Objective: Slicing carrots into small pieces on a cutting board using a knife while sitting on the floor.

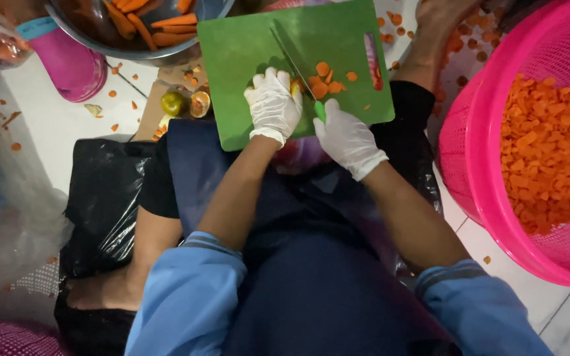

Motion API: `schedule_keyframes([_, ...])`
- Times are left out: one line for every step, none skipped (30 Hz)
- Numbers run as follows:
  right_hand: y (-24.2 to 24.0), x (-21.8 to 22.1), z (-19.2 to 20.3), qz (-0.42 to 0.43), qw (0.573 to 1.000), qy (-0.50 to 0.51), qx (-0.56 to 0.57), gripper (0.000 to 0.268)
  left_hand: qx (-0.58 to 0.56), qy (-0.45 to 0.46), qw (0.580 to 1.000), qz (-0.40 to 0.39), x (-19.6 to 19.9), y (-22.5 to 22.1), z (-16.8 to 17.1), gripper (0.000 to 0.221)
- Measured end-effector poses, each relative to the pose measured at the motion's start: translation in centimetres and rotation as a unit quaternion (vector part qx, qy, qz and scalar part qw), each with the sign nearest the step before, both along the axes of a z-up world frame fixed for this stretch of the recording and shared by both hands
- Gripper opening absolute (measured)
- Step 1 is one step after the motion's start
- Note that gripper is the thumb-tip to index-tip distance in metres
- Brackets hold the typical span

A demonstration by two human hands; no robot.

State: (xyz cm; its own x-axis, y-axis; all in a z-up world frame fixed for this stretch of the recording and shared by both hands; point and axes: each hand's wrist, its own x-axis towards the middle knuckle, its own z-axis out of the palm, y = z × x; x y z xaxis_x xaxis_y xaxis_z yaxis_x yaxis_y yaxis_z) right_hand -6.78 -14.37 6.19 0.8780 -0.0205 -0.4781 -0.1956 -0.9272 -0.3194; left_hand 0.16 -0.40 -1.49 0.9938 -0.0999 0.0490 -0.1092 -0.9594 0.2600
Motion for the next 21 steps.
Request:
schedule_keyframes([0.4, 0.7, -0.5, -0.002, 1.000, -0.002, -0.001, 0.043, -0.001, -0.002, 1.000, -0.002, 0.0, 0.0, -0.1, 0.027])
schedule_keyframes([0.7, 1.3, -1.0, -0.003, 1.000, 0.009, -0.016, 0.043, 0.000, 0.004, 1.000, -0.005, 0.0, -0.1, -0.1, 0.028])
schedule_keyframes([1.2, 2.0, -1.4, -0.004, 0.999, 0.016, -0.030, 0.044, 0.002, 0.008, 1.000, -0.007, 0.1, 0.0, 0.0, 0.029])
schedule_keyframes([1.2, 2.2, -1.4, -0.005, 0.999, 0.012, -0.029, 0.044, 0.003, 0.004, 1.000, -0.008, 0.1, 0.0, 0.1, 0.029])
schedule_keyframes([1.2, 2.3, -1.4, -0.008, 0.999, 0.024, -0.024, 0.048, 0.013, 0.009, 1.000, -0.008, 0.0, -0.1, 0.1, 0.029])
schedule_keyframes([1.3, 2.5, -1.4, -0.012, 0.999, 0.036, -0.018, 0.052, 0.023, 0.013, 1.000, -0.009, 0.0, 0.0, 0.0, 0.030])
schedule_keyframes([0.5, 2.2, -1.1, -0.012, 0.999, 0.034, -0.019, 0.052, 0.022, 0.012, 1.000, -0.009, -0.1, -0.1, 0.2, 0.030])
schedule_keyframes([-0.2, 1.9, -0.8, -0.027, 0.999, 0.040, -0.003, 0.054, 0.019, 0.014, 1.000, -0.010, -0.1, 0.0, 0.2, 0.031])
schedule_keyframes([-0.8, 1.7, -0.5, -0.038, 0.998, 0.047, 0.014, 0.056, 0.017, 0.017, 1.000, -0.008, -0.2, 0.2, 0.3, 0.031])
schedule_keyframes([-0.8, 1.0, 0.7, -0.034, 0.998, 0.045, 0.013, 0.056, 0.016, 0.016, 1.000, -0.005, 0.0, 0.3, 0.2, 0.031])
schedule_keyframes([-1.0, 0.0, 1.7, -0.054, 0.998, 0.034, 0.013, 0.054, 0.003, -0.008, 1.000, -0.011, -0.2, 0.3, -0.1, 0.029])
schedule_keyframes([-1.1, -1.0, 2.7, -0.073, 0.997, 0.023, 0.013, 0.052, -0.010, -0.031, 0.999, -0.016, -0.3, 0.4, -0.5, 0.027])
schedule_keyframes([-1.2, -1.5, 2.5, -0.072, 0.997, 0.025, 0.013, 0.052, -0.011, -0.030, 0.999, -0.015, -0.5, 0.5, -0.5, 0.027])
schedule_keyframes([-1.3, -2.0, 2.3, -0.078, 0.997, 0.015, 0.006, 0.050, -0.024, -0.045, 0.999, -0.019, -0.7, 0.6, -0.4, 0.026])
schedule_keyframes([-1.5, -2.6, 2.1, -0.087, 0.996, 0.006, -0.001, 0.047, -0.037, -0.061, 0.997, -0.026, -0.8, 0.6, -0.3, 0.025])
schedule_keyframes([-1.6, -2.7, 1.7, -0.089, 0.996, 0.007, -0.001, 0.047, -0.038, -0.060, 0.997, -0.028, -1.0, 0.6, -0.4, 0.025])
schedule_keyframes([-1.5, -2.8, 1.3, -0.083, 0.996, -0.002, -0.019, 0.045, -0.044, -0.078, 0.995, -0.036, -1.1, 0.7, -0.5, 0.024])
schedule_keyframes([-1.4, -2.9, 0.9, -0.077, 0.996, -0.011, -0.036, 0.042, -0.051, -0.097, 0.993, -0.044, -1.2, 0.8, -0.5, 0.025])
schedule_keyframes([-1.5, -2.9, 0.6, -0.077, 0.996, -0.011, -0.035, 0.042, -0.050, -0.097, 0.993, -0.044, -1.2, 0.8, -0.9, 0.025])
schedule_keyframes([-1.6, -3.0, 0.3, -0.071, 0.996, -0.015, -0.043, 0.041, -0.047, -0.102, 0.992, -0.059, -1.2, 0.7, -1.2, 0.028])
schedule_keyframes([-1.7, -3.0, 0.0, -0.066, 0.996, -0.019, -0.050, 0.040, -0.045, -0.106, 0.991, -0.073, -1.1, 0.7, -1.6, 0.033])
